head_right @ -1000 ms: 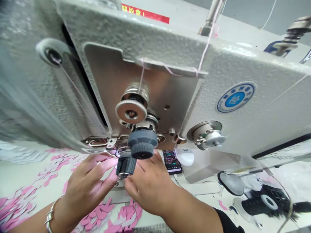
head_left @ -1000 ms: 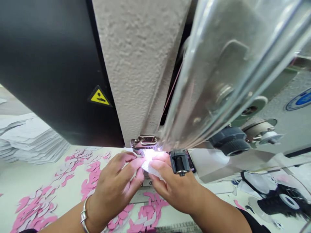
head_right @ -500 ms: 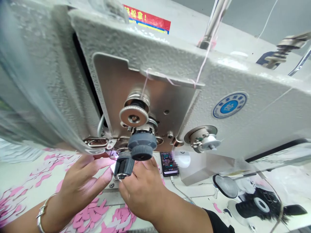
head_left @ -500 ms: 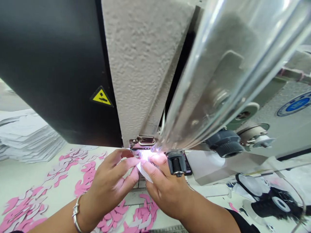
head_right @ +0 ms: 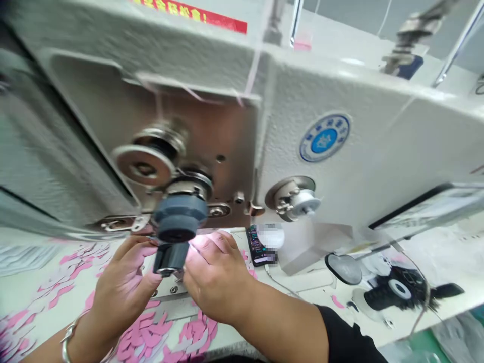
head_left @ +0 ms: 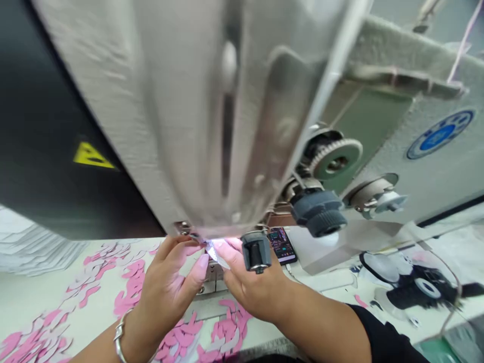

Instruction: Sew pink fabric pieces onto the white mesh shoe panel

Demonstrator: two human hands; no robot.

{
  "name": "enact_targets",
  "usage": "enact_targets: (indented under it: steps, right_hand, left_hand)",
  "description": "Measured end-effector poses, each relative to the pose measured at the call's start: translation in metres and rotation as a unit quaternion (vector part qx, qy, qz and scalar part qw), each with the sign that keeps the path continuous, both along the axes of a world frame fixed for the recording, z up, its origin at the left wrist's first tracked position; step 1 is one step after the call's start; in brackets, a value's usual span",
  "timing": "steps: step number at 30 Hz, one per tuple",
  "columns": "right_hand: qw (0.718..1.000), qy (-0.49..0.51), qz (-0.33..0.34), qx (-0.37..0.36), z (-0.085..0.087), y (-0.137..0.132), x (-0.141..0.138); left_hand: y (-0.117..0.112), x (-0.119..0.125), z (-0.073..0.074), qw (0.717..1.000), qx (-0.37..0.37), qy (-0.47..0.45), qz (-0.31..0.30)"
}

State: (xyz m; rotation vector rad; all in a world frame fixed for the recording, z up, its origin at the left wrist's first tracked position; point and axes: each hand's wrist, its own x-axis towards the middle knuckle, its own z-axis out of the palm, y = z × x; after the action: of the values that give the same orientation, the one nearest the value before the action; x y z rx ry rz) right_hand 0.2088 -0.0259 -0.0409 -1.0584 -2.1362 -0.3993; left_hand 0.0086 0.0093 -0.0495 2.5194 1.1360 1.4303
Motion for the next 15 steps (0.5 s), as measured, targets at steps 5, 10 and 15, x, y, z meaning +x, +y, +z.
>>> enact_targets:
  steps: [5,10,15]
  right_hand:
    - [1.000,-0.019,-0.002,0.024,-0.005,0.003,0.002]
    - [0.999,-0.026,-0.004,0.037,-0.008,0.004,0.003]
    - [0.999,-0.021,-0.015,0.036,-0.004,0.004,0.002]
  left_hand:
    - [0.000,0.000,-0.004,0.999,-0.034,-0.009,0.039]
    - [-0.002,0.006,-0.003,0.994,-0.079,-0.046,0.065]
    - [0.001,0.012,0.002,0.978,-0.171,-0.117,0.007]
